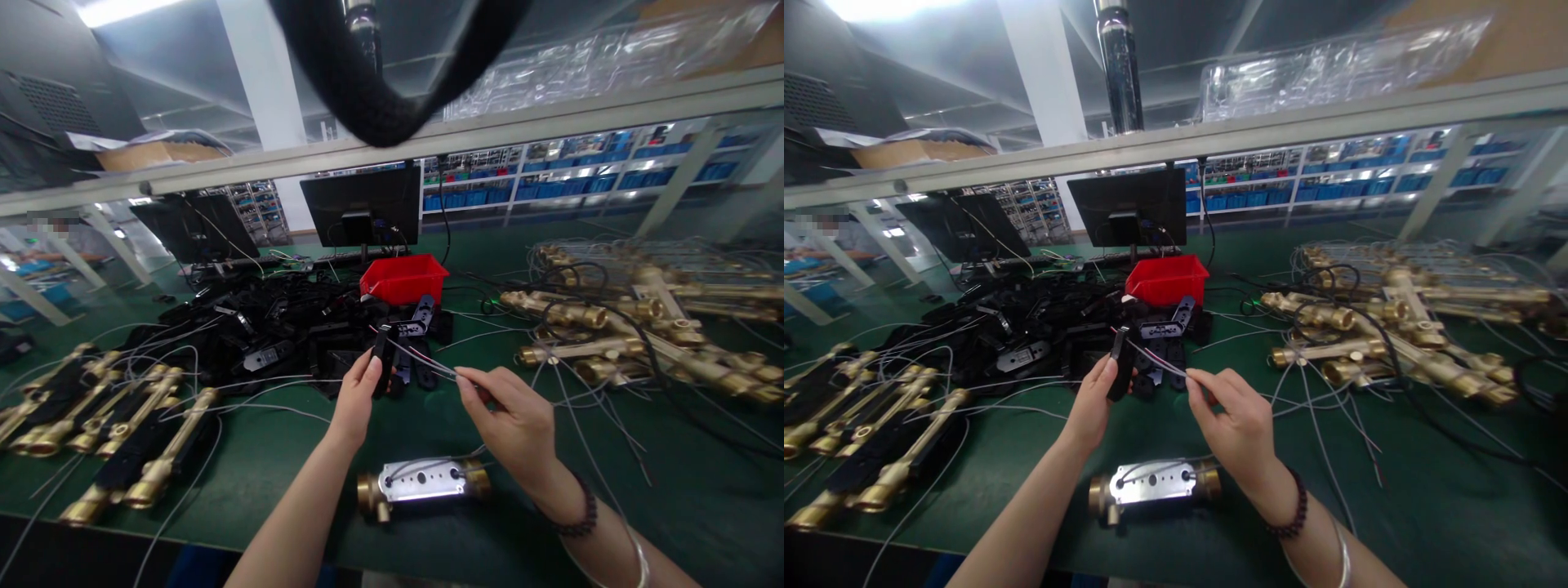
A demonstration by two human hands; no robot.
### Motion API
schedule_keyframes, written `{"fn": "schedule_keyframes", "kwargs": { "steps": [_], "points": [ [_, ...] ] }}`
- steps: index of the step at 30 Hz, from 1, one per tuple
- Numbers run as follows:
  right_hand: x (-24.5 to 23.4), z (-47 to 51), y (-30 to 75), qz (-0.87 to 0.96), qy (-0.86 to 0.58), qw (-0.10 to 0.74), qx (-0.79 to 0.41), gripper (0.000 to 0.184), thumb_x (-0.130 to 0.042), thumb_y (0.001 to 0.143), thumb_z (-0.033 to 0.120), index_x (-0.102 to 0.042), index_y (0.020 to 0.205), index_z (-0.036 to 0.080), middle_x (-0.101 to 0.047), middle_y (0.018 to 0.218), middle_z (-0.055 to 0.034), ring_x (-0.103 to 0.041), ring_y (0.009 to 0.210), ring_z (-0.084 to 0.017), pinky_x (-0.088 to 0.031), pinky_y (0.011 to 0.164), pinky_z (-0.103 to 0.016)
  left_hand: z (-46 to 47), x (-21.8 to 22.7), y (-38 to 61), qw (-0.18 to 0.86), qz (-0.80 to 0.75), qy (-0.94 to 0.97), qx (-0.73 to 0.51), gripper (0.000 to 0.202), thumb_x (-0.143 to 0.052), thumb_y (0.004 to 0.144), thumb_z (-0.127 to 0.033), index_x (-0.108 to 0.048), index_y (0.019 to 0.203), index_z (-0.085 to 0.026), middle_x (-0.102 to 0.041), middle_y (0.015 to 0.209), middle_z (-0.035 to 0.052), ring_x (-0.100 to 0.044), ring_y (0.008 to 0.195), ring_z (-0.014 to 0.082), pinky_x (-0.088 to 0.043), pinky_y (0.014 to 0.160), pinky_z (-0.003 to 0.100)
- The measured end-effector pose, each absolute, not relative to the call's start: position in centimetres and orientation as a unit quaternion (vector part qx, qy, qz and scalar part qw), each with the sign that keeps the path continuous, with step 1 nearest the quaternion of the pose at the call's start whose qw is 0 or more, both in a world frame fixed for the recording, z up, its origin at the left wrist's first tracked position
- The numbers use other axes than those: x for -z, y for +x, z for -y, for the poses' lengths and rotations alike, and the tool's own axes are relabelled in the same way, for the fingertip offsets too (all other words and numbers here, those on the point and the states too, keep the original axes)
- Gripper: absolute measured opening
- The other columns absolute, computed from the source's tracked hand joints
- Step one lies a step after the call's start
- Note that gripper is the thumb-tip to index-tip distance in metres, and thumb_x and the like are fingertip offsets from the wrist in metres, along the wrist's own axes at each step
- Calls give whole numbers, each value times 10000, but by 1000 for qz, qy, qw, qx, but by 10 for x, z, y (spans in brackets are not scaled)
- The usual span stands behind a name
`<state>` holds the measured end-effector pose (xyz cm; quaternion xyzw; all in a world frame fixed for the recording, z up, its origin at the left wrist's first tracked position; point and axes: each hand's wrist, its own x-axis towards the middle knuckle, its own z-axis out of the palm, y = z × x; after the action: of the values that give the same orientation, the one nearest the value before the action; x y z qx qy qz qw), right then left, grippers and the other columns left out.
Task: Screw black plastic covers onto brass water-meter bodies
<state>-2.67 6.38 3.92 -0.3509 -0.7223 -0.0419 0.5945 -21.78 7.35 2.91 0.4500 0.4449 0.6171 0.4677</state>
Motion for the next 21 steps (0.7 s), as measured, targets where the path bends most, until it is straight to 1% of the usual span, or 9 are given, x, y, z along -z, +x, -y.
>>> {"fn": "schedule_keyframes", "kwargs": {
  "steps": [3,6,9,13,18,21],
  "points": [
    [-41,-61,-27,725,-338,599,37,111,-605,819,120,-683,885,162,-557,596,9,-504,495,-83,-409,455,-203,-73,-30,-218,460,-461,461,-603,529,-637,731,-559,-662,1067,-151,-687,875,57,-598,756,174,-458,651,262],
    [-43,-60,-28,735,-315,600,23,121,-598,820,107,-679,895,157,-557,597,5,-499,495,-80,-397,438,-197,-73,-30,-217,463,-469,460,-595,538,-648,717,-564,-662,1063,-152,-687,929,66,-597,774,177,-460,662,265],
    [-41,-60,-28,741,-307,596,17,123,-594,826,108,-674,904,158,-560,603,5,-500,501,-79,-399,441,-193,-73,-30,-216,478,-465,453,-592,514,-642,713,-582,-671,988,-147,-682,846,53,-583,731,163,-453,656,259],
    [-37,-63,-28,730,-338,594,32,110,-601,830,123,-675,907,147,-561,613,2,-507,512,-79,-424,479,-200,-71,-30,-216,489,-457,455,-587,503,-617,719,-609,-671,882,-136,-648,717,33,-552,646,148,-436,630,258],
    [-36,-65,-28,729,-356,582,47,96,-592,841,139,-678,884,140,-558,600,5,-509,506,-79,-429,494,-204,-69,-28,-213,519,-443,462,-567,542,-625,714,-608,-665,963,-128,-647,703,35,-537,625,140,-424,632,256],
    [-36,-65,-29,738,-356,571,48,98,-587,846,153,-679,876,139,-551,591,8,-508,501,-82,-423,491,-206,-68,-26,-213,526,-436,463,-565,540,-610,724,-621,-664,942,-130,-652,709,39,-535,615,134,-418,624,251]
  ]
}}
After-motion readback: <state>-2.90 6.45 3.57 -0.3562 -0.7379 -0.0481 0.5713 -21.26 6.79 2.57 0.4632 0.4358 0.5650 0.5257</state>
